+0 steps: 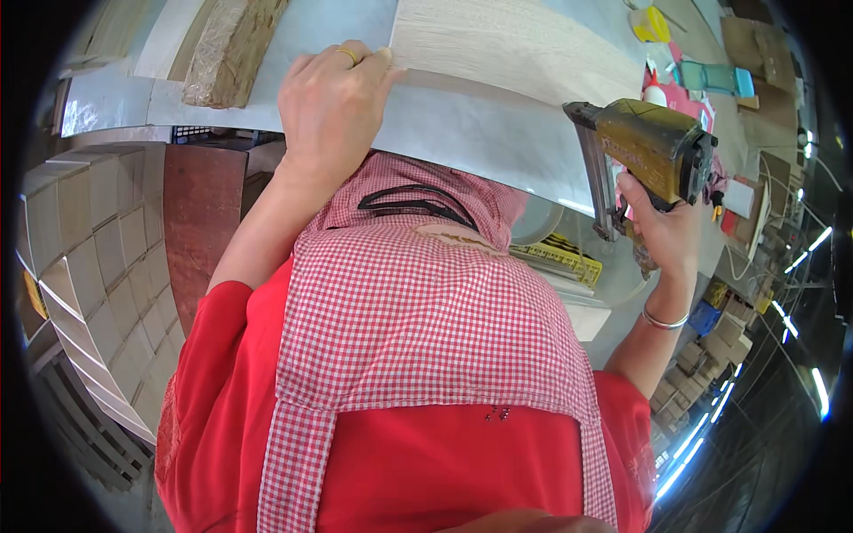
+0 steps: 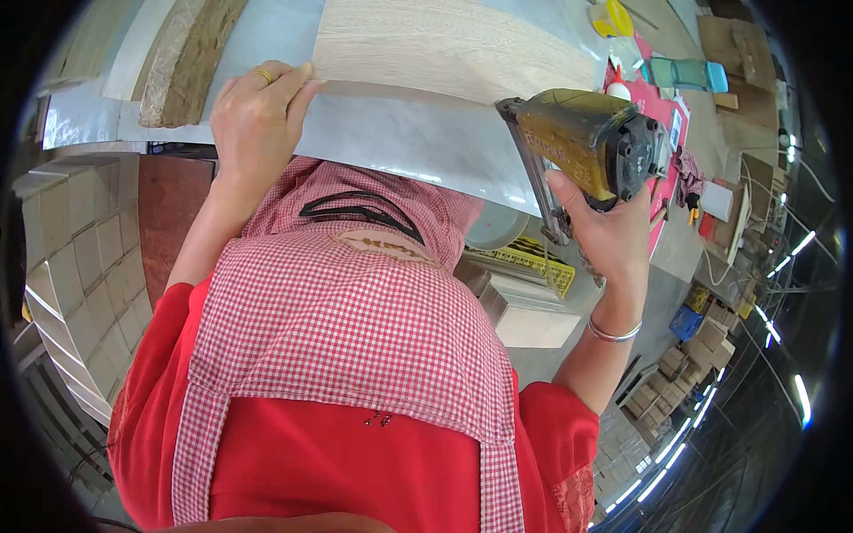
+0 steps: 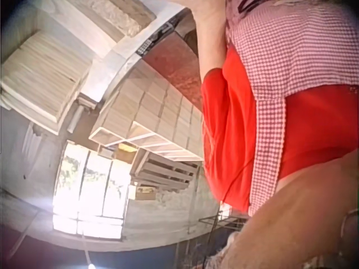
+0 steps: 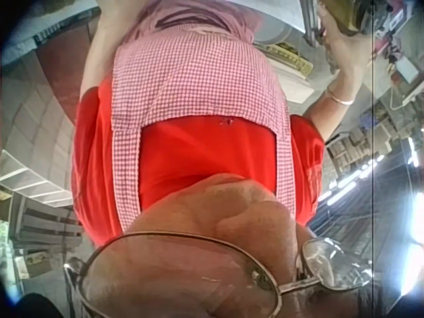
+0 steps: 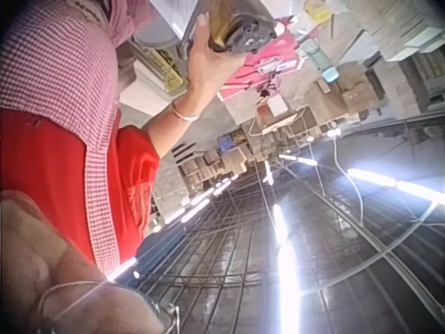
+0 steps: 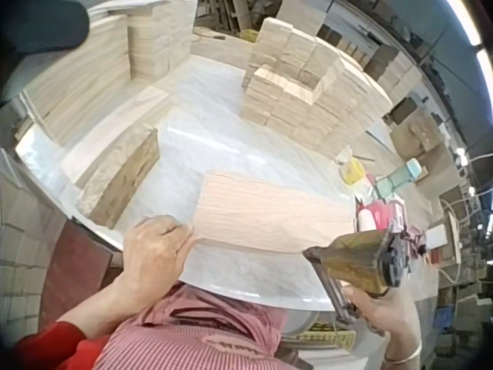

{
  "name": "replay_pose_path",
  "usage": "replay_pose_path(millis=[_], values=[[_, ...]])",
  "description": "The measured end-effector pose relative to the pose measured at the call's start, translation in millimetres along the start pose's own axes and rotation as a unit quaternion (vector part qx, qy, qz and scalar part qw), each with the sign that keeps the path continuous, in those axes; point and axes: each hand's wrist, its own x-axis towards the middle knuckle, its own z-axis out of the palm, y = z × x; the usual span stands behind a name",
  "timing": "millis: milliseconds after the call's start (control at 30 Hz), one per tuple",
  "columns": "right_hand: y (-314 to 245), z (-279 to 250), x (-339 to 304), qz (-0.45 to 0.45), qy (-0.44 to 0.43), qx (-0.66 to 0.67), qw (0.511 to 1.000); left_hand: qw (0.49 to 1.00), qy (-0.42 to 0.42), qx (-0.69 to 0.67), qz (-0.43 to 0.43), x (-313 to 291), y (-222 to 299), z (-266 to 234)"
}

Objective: Assembling and nailing wooden boxes together using a pneumatic nail gun and glue.

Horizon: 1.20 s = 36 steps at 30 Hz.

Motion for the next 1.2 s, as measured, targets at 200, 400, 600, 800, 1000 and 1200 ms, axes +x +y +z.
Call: replay_pose_path(millis=[200, 400, 600, 800, 1000, 1200], values=[[-4.0, 5.8, -2.0, -0.001, 0.017, 0.002, 1.0, 1.0, 0.003, -0.012, 0.001, 0.5, -1.0, 1.2], [0.0, 16.1, -13.7, 0.094, 0.046, 0.031, 0.994, 1.0, 0.0, -0.02, 0.001, 1.9, -0.6, -1.2], [-13.0, 18.6, -11.7, 0.087, 0.044, 0.002, 0.995, 0.999, 0.025, -0.033, 0.01, 1.8, -3.2, 2.4], [-23.6, 30.0, -5.2, -0.09, 0.047, -0.048, 0.994, 0.999, -0.012, -0.033, 0.014, -1.3, -6.8, 3.3], [-58.9, 65.8, 0.9, -0.094, -0.022, -0.008, 0.995, 0.999, -0.026, -0.031, 0.006, -2.9, -2.9, 4.4], [-76.8, 84.8, 11.0, -0.085, -0.073, 0.001, 0.994, 0.999, 0.011, -0.039, 0.019, -1.8, -4.5, 10.8]])
